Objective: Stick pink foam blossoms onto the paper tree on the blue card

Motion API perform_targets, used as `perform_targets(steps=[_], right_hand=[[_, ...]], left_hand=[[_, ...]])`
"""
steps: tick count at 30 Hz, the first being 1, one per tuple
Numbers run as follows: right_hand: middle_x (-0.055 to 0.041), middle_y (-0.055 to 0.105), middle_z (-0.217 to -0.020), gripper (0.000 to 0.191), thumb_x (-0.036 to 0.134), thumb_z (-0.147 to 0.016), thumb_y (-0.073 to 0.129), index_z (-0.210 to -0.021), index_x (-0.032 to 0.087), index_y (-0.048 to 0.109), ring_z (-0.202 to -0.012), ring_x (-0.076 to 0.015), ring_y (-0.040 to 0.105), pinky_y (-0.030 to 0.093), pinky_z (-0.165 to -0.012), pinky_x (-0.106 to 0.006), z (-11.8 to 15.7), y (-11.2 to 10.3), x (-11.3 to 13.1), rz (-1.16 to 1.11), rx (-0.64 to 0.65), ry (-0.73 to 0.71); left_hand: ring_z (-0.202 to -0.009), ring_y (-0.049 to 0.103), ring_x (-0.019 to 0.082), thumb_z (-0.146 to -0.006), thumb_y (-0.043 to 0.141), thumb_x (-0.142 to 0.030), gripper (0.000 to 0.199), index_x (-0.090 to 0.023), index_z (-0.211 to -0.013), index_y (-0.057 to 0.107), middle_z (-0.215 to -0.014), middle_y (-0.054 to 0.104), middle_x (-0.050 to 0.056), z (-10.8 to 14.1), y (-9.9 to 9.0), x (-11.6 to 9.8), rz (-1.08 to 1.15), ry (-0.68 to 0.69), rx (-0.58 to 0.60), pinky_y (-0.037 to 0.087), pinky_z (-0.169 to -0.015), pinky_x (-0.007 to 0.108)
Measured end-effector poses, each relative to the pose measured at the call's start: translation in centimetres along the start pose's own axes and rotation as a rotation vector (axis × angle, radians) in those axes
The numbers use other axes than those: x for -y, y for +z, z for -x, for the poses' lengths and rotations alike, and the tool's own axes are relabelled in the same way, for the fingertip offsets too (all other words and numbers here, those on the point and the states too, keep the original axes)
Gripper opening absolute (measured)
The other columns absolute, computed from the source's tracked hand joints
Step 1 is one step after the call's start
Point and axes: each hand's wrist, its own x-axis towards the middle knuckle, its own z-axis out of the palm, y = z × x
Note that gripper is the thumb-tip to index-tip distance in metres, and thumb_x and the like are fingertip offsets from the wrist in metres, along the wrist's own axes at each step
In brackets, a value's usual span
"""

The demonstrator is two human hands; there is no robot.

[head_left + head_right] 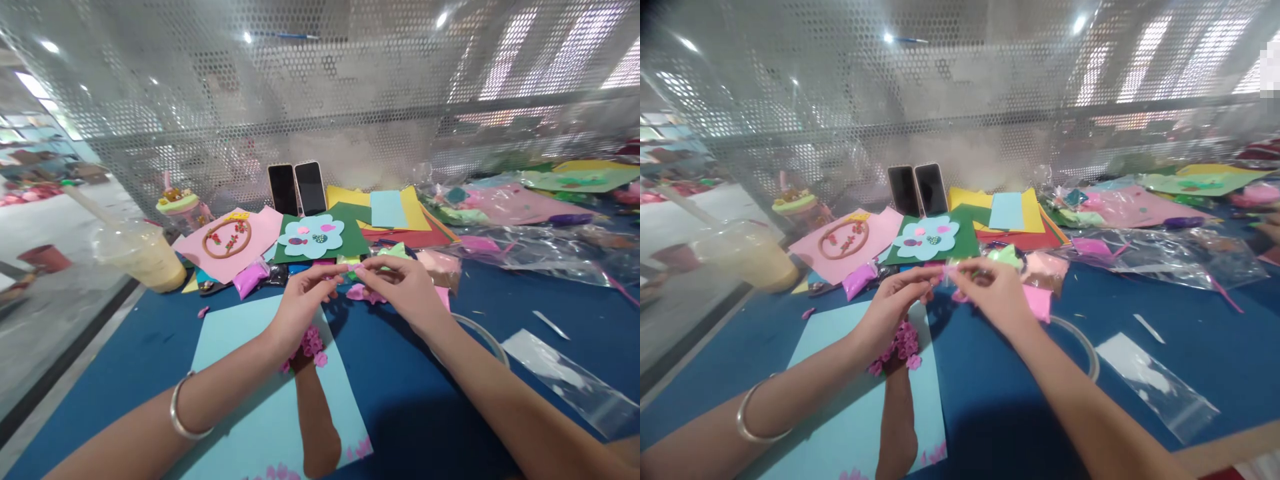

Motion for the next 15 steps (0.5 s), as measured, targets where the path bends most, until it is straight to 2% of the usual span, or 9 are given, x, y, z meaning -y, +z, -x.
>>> perform_targets(steps=[9,15], right_hand=[[-0.0042,0.069,-0.060,0.023,0.042,-0.071,0.069,-0.077,0.020,0.073,-0.051,-0.0176,0.064,0.052,-0.045,-0.027,0.20,0.13,0.10,0.221,-0.105,-0.185],[-0.0051,0.071,-0.071,0.018,0.032,-0.075,0.065,-0.084,0.020,0.075,-0.057,-0.0169,0.064,0.052,-0.051,-0.027,0.49,0.28,0.27,0.298,-0.144,-0.245]], left_hand=[[-0.070,0.053,0.012,-0.075,0.056,-0.018,0.032,-0.022,-0.102,0.072,-0.089,0.065,0.003,0.70,0.41,-0.10,-0.041,0.042,0.027,0.045,-0.071,0.025],[-0.069,0.052,0.011,-0.075,0.055,-0.016,0.039,-0.025,-0.111,0.068,-0.098,0.064,0.003,1.05,0.76,-0.09,-0.064,0.055,0.013,0.045,-0.068,0.025]])
